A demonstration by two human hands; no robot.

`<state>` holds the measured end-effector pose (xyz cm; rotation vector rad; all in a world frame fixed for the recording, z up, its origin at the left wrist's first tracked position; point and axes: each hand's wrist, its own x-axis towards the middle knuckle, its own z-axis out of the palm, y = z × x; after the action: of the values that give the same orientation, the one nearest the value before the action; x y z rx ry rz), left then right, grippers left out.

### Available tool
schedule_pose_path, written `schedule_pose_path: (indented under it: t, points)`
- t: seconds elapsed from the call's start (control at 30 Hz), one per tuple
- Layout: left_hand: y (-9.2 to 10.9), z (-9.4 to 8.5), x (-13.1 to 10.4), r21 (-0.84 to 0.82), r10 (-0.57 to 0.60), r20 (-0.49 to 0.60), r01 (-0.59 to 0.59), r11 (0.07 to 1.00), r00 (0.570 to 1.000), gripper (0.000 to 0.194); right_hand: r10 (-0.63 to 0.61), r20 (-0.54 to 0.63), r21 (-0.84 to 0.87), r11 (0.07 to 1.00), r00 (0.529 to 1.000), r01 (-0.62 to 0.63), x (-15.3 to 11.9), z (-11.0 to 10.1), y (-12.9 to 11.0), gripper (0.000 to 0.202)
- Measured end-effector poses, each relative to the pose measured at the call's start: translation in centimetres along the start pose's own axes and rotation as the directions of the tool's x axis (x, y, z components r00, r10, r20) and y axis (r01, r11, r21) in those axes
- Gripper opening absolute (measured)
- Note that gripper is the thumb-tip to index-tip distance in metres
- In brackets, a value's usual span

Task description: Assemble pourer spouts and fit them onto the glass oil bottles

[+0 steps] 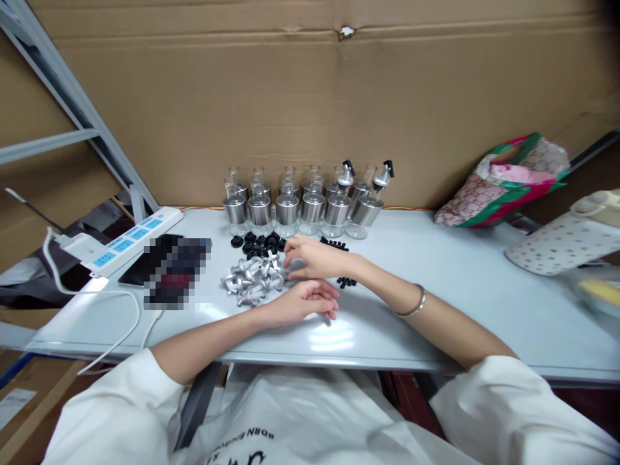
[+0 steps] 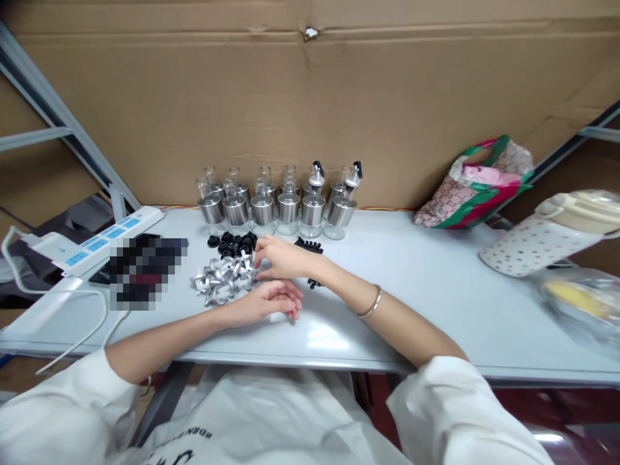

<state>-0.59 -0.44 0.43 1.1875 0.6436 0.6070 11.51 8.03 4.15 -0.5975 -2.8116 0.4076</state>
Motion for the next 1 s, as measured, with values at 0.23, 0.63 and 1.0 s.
schedule_pose_path:
  t: [0.23, 0.63, 1.0]
  points:
    - [0.4, 0.1, -0.2, 0.023, -0.033, 0.009, 0.033, 0.999, 0.999, 0.025, 0.018, 0.093, 0.08, 0.996, 0.995, -0.026, 0.6, 1.0, 0.4, 0.011]
    - [0.1, -0.3, 0.0, -0.134, -0.02, -0.002, 0.02, 0.991, 1.0, 0.052, 0.393, -0.188, 0.597, 0.774, 0.9, -0.213, -7.1, -1.4, 0.2, 0.026]
    - [-0.4, -0.6, 0.5, -0.155, -0.009, -0.001, 0.008, 0.988, 1.0, 0.056, 0.339, -0.277, 0.604, 0.789, 0.899, -0.112, -7.4, -0.3, -0.4, 0.027]
